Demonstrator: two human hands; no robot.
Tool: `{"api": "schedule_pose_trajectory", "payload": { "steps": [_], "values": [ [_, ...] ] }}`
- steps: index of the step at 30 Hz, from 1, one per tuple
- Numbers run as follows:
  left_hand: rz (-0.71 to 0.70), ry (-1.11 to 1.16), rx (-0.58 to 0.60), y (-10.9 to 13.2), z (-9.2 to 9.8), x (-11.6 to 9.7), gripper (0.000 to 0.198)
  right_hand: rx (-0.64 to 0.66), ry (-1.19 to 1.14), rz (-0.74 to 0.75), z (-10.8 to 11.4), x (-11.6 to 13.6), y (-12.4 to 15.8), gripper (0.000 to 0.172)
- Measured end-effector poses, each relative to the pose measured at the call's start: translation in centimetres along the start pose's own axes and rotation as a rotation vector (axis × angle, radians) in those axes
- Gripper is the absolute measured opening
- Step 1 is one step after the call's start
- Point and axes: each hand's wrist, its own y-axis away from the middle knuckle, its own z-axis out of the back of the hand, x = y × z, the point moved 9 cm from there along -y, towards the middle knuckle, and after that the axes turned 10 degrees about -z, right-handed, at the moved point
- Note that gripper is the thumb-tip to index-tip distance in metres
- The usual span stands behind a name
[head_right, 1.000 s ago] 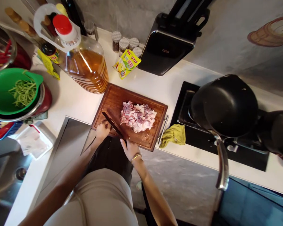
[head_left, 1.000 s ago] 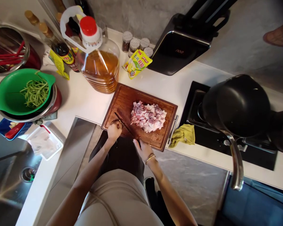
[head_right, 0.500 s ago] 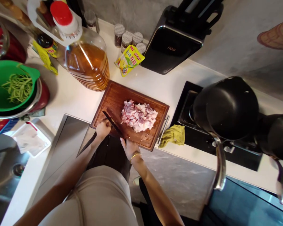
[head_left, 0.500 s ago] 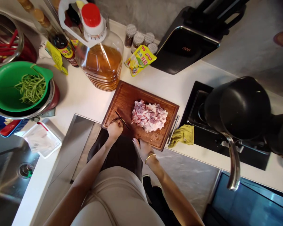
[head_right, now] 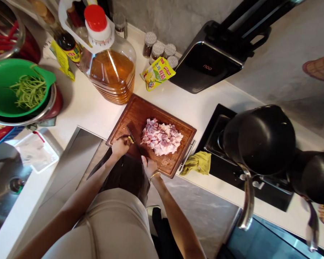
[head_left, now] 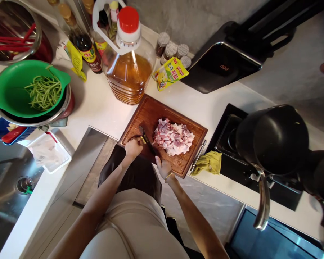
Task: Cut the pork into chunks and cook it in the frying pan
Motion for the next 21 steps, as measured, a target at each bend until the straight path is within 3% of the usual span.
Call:
{"api": "schedule_pose_trajectory", "payload": {
  "steps": [3,7,13,21],
  "values": [
    [-0.017,-0.008,-0.01,0.1,0.2,0.0,0.03,0.015,-0.035,0.023,-0.1,0.0,0.4,0.06],
    [-0.016,0.016,0.002,0.3,0.2,0.2,0.03,-0.112,-0.068,0.07,1.0,-0.1,1.4,0.056],
    [0.026,-0.013,0.02,0.4,0.2,0.4,0.031,-0.162,-0.057,0.137,1.4,0.1,2.2,0.056],
    [0.049,-0.021,0.051,0.4,0.3,0.3,0.029,-0.061,0.002,0.087,1.7,0.2,2.0,0.061]
  ]
}}
